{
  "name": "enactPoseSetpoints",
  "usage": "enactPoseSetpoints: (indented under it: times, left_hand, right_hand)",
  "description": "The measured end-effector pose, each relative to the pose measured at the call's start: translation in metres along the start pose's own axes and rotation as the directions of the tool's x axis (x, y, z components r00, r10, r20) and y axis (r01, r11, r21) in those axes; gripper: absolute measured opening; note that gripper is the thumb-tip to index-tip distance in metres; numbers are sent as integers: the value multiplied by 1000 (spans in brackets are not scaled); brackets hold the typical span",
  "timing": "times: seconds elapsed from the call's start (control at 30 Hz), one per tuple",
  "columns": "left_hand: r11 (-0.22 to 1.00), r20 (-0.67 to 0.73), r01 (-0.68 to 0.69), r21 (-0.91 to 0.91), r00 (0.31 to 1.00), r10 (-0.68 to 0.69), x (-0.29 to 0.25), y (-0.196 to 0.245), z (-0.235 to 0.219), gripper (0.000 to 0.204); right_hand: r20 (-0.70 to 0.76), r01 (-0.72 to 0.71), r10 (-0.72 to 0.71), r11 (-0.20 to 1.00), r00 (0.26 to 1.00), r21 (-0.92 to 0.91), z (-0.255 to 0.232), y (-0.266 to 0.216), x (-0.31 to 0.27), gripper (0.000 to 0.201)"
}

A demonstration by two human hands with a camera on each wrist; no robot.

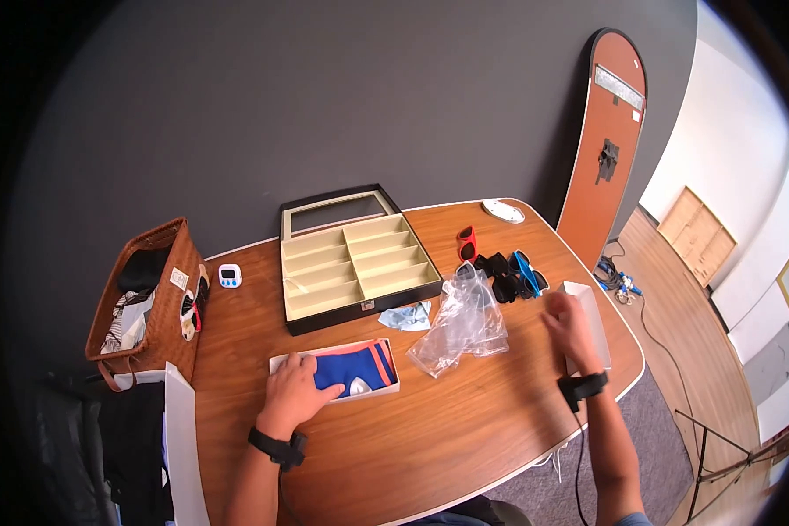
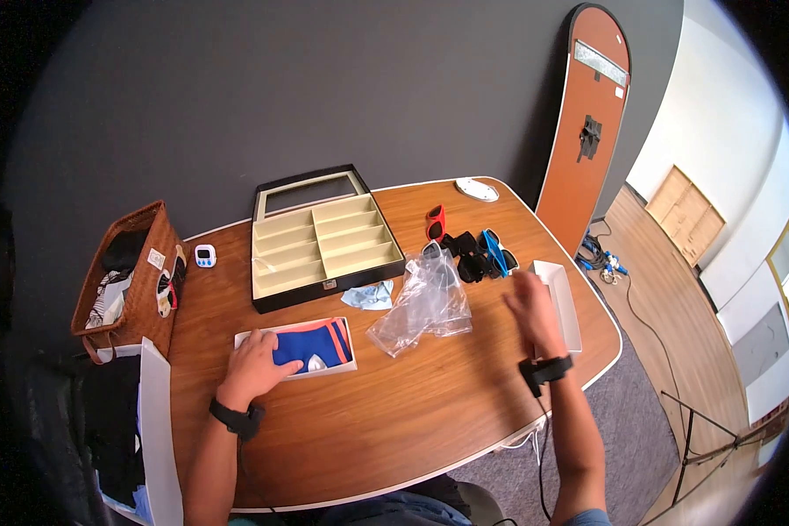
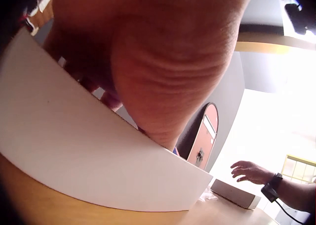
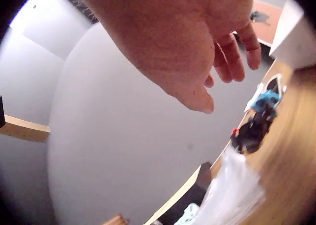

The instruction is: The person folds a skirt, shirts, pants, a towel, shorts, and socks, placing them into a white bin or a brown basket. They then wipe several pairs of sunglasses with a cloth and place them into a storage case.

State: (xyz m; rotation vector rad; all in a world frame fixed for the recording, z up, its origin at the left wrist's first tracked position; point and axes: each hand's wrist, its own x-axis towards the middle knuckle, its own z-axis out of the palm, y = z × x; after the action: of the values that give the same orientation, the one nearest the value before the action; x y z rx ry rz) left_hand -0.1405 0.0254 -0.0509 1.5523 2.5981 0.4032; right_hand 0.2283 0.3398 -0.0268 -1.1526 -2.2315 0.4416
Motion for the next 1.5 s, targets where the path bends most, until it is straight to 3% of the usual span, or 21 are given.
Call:
enactPoseSetpoints:
  times: [0.13, 0.2, 0.27, 0.4, 0.53, 0.6, 0.67, 0.73, 0.77, 0.8, 0.87, 0.9, 1.0, 1.13, 1.2, 1.27, 1.33, 1.37, 1.43, 1.47, 1.5]
  left_hand:
    - [999, -20, -39, 6, 999, 39, -26, 14, -5, 59]
    - [998, -31, -63, 0, 998, 63, -38, 19, -1, 59]
    - [996, -12, -84, 1, 996, 84, -51, 30, -4, 58]
    - [990, -53, -140, -2, 989, 140, -68, 34, 5, 51]
    - [985, -42, -110, -133, 994, 106, -71, 35, -11, 43]
    - [865, -76, -3, -502, 996, -41, -68, 40, -29, 41]
    - [806, -97, -31, -591, 995, -32, -68, 35, -32, 61]
    - [351, -229, -230, -908, 972, 44, -67, 28, -23, 83]
    - [318, -236, -288, -904, 953, 193, -69, 18, -25, 92]
    - [427, -234, -303, -852, 950, 208, -76, 17, -34, 85]
    - [105, -101, -123, -987, 975, 198, -82, 3, -28, 81]
    - [122, -86, -104, -987, 986, 142, -87, 1, -29, 78]
    - [-8, -195, -195, -981, 979, 63, -97, -9, -31, 74]
    - [19, -80, -78, -997, 993, -83, -106, -16, -27, 66]
    - [16, -23, -22, -1000, 991, -131, -107, -19, -22, 62]
    - [6, 35, 37, -999, 982, -185, -110, -22, -17, 59]
    - [131, 183, 225, -965, 944, -273, -112, -26, -13, 53]
    - [133, 182, 226, -965, 943, -277, -113, -25, -17, 53]
    - [399, 147, 283, -872, 930, -338, -118, -17, -24, 51]
    - [398, 149, 286, -872, 928, -342, -118, -14, -24, 51]
    - [534, 54, 249, -808, 934, -353, -119, -11, -24, 51]
  right_hand:
    - [-115, -92, 63, 960, 991, -263, -27, 39, -30, 49]
    - [145, -271, 359, 865, 922, -422, -37, 23, -44, 42]
    - [170, -173, 275, 874, 946, -453, -23, 67, -51, 39]
    - [-79, -142, 126, 959, 989, -246, -41, 49, -60, 39]
    - [-37, -31, 50, 921, 998, 387, -64, -36, -63, 28]
    - [98, -97, 55, 856, 994, 507, -63, -77, -67, 27]
    - [417, -373, 14, 477, 909, 796, -48, -107, -70, 26]
    - [674, -573, -147, 415, 724, 707, -27, -125, -64, 26]
    - [707, -641, -237, 302, 667, 706, -9, -136, -61, 26]
    - [721, -706, -331, 189, 608, 682, 10, -147, -59, 26]
    - [733, -746, -358, 133, 578, 652, 40, -165, -56, 27]
    - [743, -778, -391, 97, 543, 620, 57, -166, -52, 28]
    - [798, -833, -412, 146, 440, 534, 82, -182, -46, 27]
    - [799, -825, -455, 210, 393, 525, 102, -179, -41, 31]
    - [753, -715, -395, 273, 526, 643, 94, -184, -42, 38]
    - [659, -426, -440, 519, 611, 741, 84, -186, -45, 62]
    - [635, -169, -448, 719, 630, 674, 77, -189, -52, 71]
    - [586, -134, -482, 687, 651, 715, 84, -187, -56, 76]
    - [591, -73, -484, 731, 646, 678, 86, -183, -59, 75]
    - [594, -8, -483, 772, 643, 636, 86, -183, -61, 74]
    - [534, 46, -504, 755, 679, 654, 88, -183, -65, 67]
